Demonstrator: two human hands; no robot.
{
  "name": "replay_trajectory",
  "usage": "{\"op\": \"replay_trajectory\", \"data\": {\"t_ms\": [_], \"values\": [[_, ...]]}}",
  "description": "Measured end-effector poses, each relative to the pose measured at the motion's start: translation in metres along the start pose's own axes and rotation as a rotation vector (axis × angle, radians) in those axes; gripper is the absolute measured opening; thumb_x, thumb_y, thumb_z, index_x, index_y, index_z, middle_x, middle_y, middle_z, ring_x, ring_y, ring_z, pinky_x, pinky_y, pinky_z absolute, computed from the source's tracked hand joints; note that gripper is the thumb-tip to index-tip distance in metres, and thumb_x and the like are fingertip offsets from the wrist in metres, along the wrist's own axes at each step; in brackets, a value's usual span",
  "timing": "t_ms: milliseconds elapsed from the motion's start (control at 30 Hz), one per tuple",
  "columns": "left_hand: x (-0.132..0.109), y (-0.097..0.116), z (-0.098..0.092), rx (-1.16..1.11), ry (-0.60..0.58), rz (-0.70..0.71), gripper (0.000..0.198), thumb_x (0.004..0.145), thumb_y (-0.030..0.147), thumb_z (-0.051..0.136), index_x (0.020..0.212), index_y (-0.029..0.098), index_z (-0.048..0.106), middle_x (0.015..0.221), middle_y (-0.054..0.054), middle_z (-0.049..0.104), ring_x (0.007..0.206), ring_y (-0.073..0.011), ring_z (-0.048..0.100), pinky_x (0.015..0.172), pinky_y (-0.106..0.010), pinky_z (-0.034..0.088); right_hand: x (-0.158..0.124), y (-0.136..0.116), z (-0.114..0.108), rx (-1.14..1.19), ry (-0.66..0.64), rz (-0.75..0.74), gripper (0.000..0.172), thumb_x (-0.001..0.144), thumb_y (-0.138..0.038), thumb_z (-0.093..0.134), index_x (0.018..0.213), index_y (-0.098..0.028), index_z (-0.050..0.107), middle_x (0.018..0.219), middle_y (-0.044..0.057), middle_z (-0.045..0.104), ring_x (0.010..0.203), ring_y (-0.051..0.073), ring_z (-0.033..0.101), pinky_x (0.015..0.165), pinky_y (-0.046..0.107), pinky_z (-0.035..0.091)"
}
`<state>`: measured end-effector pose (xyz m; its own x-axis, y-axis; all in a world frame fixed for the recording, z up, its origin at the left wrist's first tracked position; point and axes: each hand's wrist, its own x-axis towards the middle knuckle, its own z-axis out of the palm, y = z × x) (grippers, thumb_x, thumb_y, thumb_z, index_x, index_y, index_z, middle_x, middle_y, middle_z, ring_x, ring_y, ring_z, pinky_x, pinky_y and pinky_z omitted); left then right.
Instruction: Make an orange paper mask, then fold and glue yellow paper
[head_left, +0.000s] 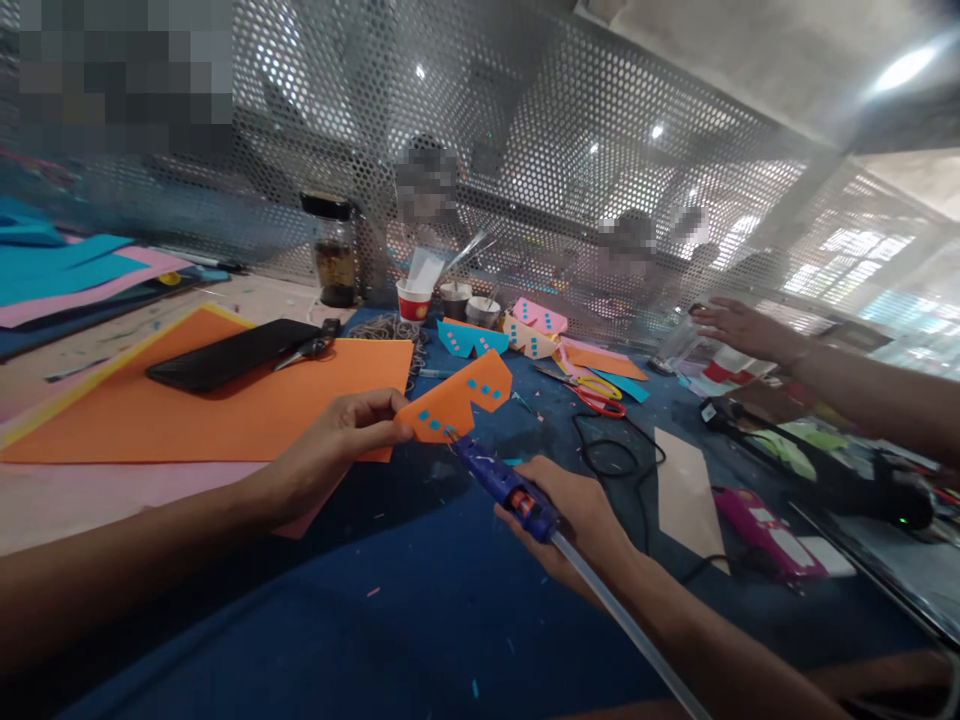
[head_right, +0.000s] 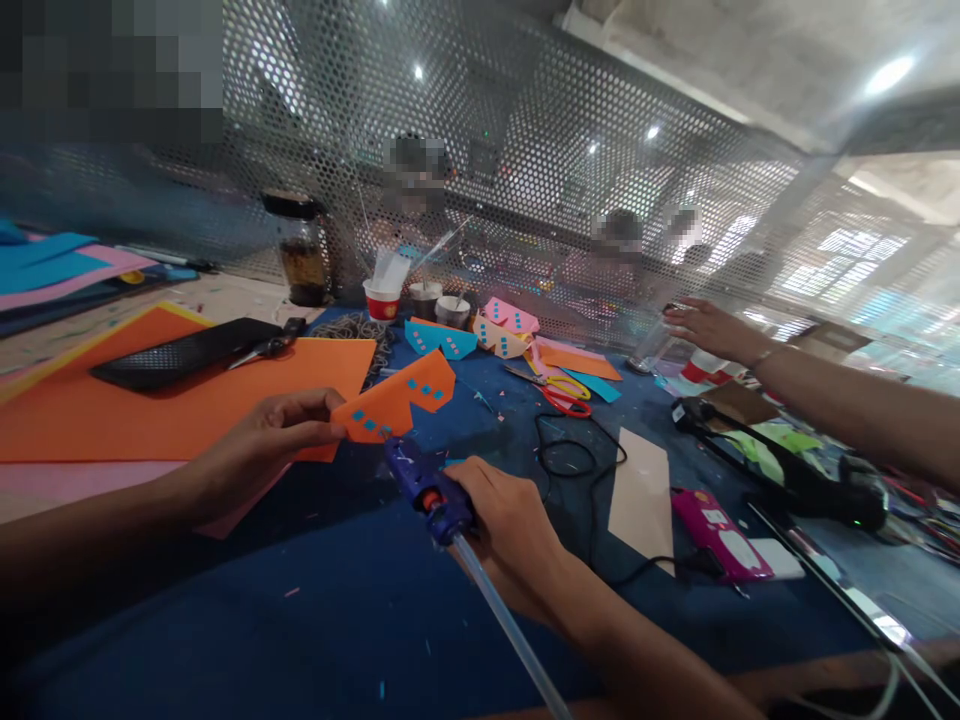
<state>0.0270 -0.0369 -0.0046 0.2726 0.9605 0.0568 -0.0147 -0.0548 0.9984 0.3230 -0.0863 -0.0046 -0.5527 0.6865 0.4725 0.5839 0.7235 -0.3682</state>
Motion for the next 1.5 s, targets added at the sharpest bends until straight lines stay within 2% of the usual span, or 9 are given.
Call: {"op": "replay_trajectory", "data": {"t_ms": [300,467,567,667,800,1033,1200,1333,1500], "values": [[-0.0016,0.0003,-0.0004,0.056,-0.015,0.011,0.018,0.083,0.037,0.074,0.08,0.022,0.066,0.084,-0.001,0.066,0.079,-0.0167,0.055,0.068,-0.028,0.039,-0.001,0.0024,0.0036,-0.047,-0.022,0.022,0.021,0.09,-0.026,0.068,0.11,-0.023,0.061,0.09,0.001,0.065,0.078,0.015,0.066,0.067,0.024,0.042],[-0.002,0.0008,0.0004,0.019,-0.002,-0.005,0.015,0.082,0.035,0.075,0.081,0.022,0.067,0.084,0.0,0.067,0.078,-0.0155,0.055,0.067,-0.026,0.04,0.0017,-0.0029,0.0004,-0.004,0.035,0.013,0.017,0.093,-0.028,0.066,0.108,-0.021,0.061,0.089,0.002,0.066,0.072,0.014,0.063,0.066,0.023,0.043],[-0.0011,0.0023,0.0012,-0.017,0.009,-0.019,0.016,0.08,0.035,0.076,0.08,0.022,0.066,0.083,0.0,0.068,0.078,-0.0158,0.057,0.067,-0.026,0.042,0.0025,-0.0041,-0.0021,0.001,0.018,0.039,0.017,0.094,-0.029,0.067,0.107,-0.021,0.061,0.088,0.002,0.066,0.072,0.014,0.062,0.066,0.023,0.042],[-0.0005,0.0033,0.0023,-0.038,0.036,-0.031,0.02,0.079,0.037,0.077,0.079,0.021,0.065,0.08,0.0,0.067,0.073,-0.0156,0.057,0.065,-0.026,0.043,0.0003,-0.0021,-0.0026,0.019,-0.021,0.064,0.019,0.092,-0.026,0.067,0.109,-0.022,0.061,0.088,0.001,0.064,0.073,0.014,0.061,0.066,0.024,0.041],[-0.0016,0.0036,0.0042,-0.048,0.053,-0.028,0.02,0.08,0.037,0.077,0.08,0.021,0.065,0.081,0.0,0.067,0.076,-0.0159,0.059,0.066,-0.026,0.044,-0.0041,0.0016,-0.0005,0.033,-0.057,0.093,0.026,0.087,-0.02,0.069,0.111,-0.024,0.06,0.091,0.0,0.063,0.075,0.015,0.06,0.069,0.025,0.04],[-0.0037,0.0027,0.0041,-0.017,0.049,-0.032,0.018,0.084,0.036,0.074,0.081,0.022,0.063,0.081,0.002,0.064,0.072,-0.0128,0.055,0.064,-0.024,0.041,-0.0043,0.0016,0.0014,0.013,-0.055,0.089,0.029,0.086,-0.017,0.068,0.112,-0.023,0.059,0.092,0.0,0.062,0.075,0.015,0.059,0.069,0.026,0.039],[-0.0023,0.0029,0.0034,-0.026,0.028,-0.029,0.022,0.084,0.039,0.074,0.08,0.021,0.062,0.082,0.0,0.065,0.074,-0.0154,0.058,0.066,-0.027,0.044,-0.0036,0.0003,-0.0005,0.015,-0.05,0.084,0.025,0.087,-0.018,0.067,0.11,-0.023,0.058,0.09,0.0,0.062,0.073,0.015,0.059,0.067,0.026,0.039],[-0.0024,0.0045,0.0039,-0.005,0.025,-0.023,0.022,0.084,0.04,0.074,0.08,0.021,0.062,0.08,0.0,0.064,0.072,-0.016,0.056,0.063,-0.027,0.042,-0.0043,-0.0005,-0.0015,0.038,-0.05,0.091,0.03,0.086,-0.015,0.067,0.113,-0.022,0.058,0.091,0.0,0.062,0.073,0.015,0.059,0.068,0.026,0.04],[-0.0041,0.0048,0.0041,0.036,0.024,-0.048,0.017,0.087,0.038,0.071,0.085,0.022,0.067,0.089,-0.001,0.066,0.082,-0.0167,0.057,0.067,-0.026,0.041,-0.0047,0.0016,0.0018,0.025,-0.055,0.076,0.028,0.087,-0.017,0.067,0.113,-0.023,0.059,0.092,0.001,0.063,0.075,0.016,0.06,0.068,0.026,0.039]]}}
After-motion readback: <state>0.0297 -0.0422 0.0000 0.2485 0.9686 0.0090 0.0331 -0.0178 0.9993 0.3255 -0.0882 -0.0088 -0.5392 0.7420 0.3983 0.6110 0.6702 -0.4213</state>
